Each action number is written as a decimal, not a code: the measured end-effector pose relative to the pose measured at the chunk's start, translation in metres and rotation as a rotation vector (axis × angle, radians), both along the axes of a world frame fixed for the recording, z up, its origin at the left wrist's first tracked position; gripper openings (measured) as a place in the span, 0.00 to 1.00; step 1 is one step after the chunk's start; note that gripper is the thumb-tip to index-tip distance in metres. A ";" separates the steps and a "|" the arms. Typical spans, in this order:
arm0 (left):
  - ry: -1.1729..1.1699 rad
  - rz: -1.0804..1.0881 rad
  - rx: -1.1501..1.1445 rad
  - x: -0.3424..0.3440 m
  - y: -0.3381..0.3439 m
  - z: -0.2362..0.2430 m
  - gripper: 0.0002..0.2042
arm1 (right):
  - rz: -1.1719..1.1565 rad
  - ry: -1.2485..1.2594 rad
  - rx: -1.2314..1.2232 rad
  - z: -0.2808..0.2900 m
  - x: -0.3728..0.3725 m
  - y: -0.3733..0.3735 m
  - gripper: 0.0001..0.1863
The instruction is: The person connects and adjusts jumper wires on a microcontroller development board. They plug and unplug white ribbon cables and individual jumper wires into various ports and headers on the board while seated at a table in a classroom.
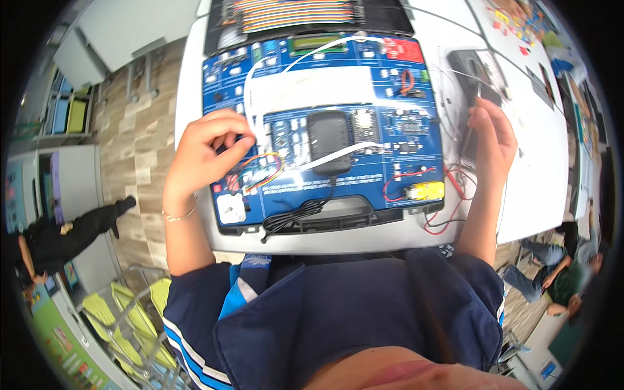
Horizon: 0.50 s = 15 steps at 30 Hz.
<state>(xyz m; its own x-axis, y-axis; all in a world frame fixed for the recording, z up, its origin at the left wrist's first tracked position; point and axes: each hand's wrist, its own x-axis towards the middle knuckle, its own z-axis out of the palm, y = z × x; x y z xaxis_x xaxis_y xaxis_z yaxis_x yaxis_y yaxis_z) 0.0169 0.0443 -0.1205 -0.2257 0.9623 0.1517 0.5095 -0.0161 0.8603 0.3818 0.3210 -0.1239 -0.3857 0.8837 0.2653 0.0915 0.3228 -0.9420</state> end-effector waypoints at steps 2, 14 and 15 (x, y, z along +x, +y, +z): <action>-0.114 0.061 0.017 -0.001 0.000 -0.001 0.05 | 0.050 -0.148 0.010 0.018 -0.002 0.005 0.12; -0.104 0.414 0.102 -0.011 0.010 -0.023 0.08 | -0.032 -1.120 0.463 0.017 -0.070 0.112 0.22; -0.108 0.411 0.105 -0.011 0.009 -0.025 0.08 | -0.025 -1.179 0.446 0.009 -0.079 0.115 0.23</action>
<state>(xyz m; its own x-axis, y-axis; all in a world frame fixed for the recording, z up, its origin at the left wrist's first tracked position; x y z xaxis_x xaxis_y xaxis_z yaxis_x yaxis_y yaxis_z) 0.0056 0.0534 -0.1451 -0.6067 0.7698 0.1984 0.3991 0.0791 0.9135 0.3027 0.4359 -0.1153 -0.5749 0.8168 0.0486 0.8116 0.5768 -0.0934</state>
